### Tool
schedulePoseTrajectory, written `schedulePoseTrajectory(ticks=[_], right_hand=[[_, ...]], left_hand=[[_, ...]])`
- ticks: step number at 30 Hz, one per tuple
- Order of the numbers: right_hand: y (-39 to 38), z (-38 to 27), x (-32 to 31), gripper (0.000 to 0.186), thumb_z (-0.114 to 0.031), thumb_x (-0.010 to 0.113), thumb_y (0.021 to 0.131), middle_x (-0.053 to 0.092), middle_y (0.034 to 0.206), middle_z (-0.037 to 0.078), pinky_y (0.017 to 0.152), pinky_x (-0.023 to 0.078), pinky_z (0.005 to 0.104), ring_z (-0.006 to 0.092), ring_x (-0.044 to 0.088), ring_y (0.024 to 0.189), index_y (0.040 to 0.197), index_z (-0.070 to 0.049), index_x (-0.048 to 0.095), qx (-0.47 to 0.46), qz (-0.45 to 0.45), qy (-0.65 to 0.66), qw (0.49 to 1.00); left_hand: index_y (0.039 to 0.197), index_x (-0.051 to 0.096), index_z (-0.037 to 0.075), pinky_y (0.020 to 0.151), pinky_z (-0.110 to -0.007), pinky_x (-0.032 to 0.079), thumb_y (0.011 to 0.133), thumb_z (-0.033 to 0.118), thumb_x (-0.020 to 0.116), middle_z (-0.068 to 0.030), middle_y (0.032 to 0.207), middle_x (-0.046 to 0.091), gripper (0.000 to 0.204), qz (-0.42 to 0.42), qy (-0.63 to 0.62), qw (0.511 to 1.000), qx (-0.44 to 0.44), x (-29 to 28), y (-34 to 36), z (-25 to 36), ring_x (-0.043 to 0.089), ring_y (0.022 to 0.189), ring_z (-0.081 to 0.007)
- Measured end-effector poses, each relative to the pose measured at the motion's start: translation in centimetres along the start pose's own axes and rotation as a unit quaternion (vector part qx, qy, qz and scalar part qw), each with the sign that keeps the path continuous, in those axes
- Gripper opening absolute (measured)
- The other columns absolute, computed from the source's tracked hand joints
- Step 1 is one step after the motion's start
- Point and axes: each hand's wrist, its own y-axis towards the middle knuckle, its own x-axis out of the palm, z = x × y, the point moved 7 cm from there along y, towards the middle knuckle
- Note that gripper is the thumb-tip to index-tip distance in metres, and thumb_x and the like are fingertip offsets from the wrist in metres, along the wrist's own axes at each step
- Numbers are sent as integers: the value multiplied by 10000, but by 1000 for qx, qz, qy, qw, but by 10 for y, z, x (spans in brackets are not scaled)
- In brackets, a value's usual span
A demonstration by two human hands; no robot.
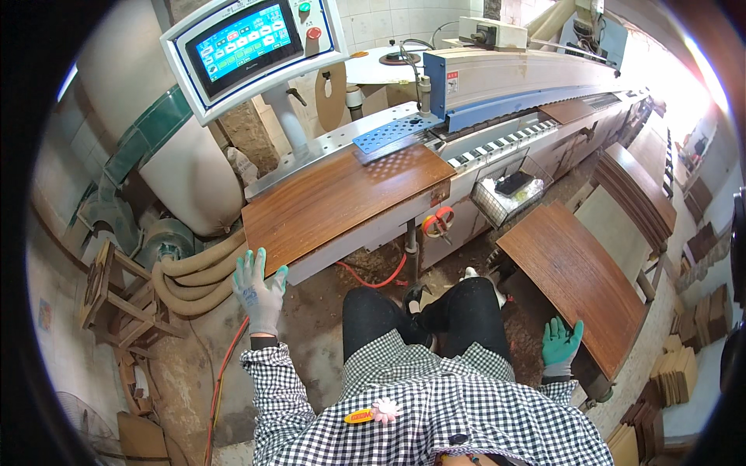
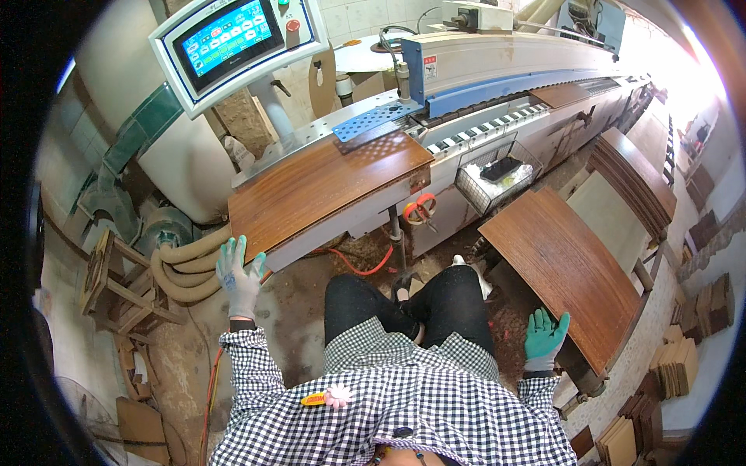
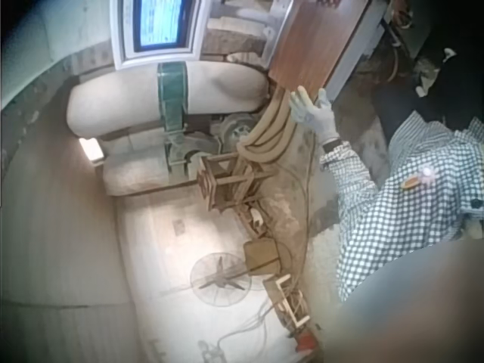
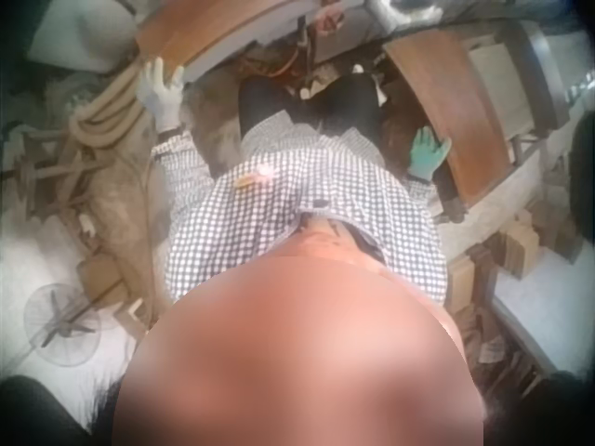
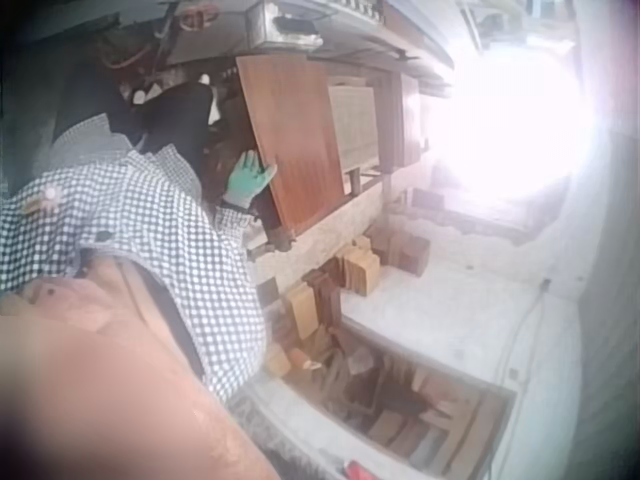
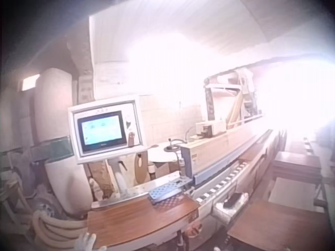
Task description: The person sits in front of a woodworking machine and feeds rectangular wooden boards through a conveyor belt sander. They handle the boards one at a time, guiding them into the machine and stacking the finished pieces on a nearby table.
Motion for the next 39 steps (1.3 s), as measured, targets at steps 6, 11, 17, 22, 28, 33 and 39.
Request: schedulePoseTrajectory(ticks=[6,11,17,22,28,33,39], right_hand=[[2,-4,-1,362,-446,709,900,691,1104,104,987,504,428,251,640,1059,1137,-177,668,-15,-26,-2,1000],[1,-2,0,378,-437,737,879,700,1058,91,951,527,427,245,661,998,1091,-131,672,4,-31,9,999],[-2,-4,-1,421,-452,747,868,689,1035,90,954,528,431,257,654,1014,1096,-111,649,-12,-21,9,1000],[0,-5,-5,431,-449,752,864,683,1056,70,969,519,441,271,631,1059,1105,-106,653,-14,0,33,999],[6,-15,-20,533,-506,724,873,632,1140,71,998,479,447,286,606,1061,1222,-121,599,-58,29,43,997],[12,-29,-45,632,-535,717,862,602,1244,72,1015,450,429,260,562,1115,1320,-131,553,-127,102,53,985],[8,-55,-49,742,-501,740,835,530,1362,76,1067,379,431,272,473,1258,1412,-123,467,-191,70,53,978]], left_hand=[[1497,437,227,1177,-576,189,913,483,665,-144,1534,424,677,33,-63,997,-20,7,-10,-17,338,1440,-359],[1501,432,234,1176,-566,192,913,487,665,-159,1529,429,681,43,-96,994,-18,14,-8,-22,355,1431,-363],[1498,438,234,1179,-557,192,909,516,659,-155,1533,426,690,33,-103,994,-23,13,-7,-23,354,1434,-361],[1499,442,230,1187,-544,189,907,555,641,-161,1535,424,704,8,-107,993,-38,13,-4,-24,339,1445,-361],[1498,445,206,1189,-527,195,888,568,658,-169,1513,451,740,7,-160,987,-34,9,-1,-20,332,1446,-375],[1493,451,190,1186,-536,186,867,557,690,-170,1481,489,764,26,-155,987,-31,2,1,-5,344,1432,-390],[1486,459,173,1182,-568,157,847,551,712,-162,1447,521,784,37,-146,988,-11,10,14,26,369,1414,-388]])
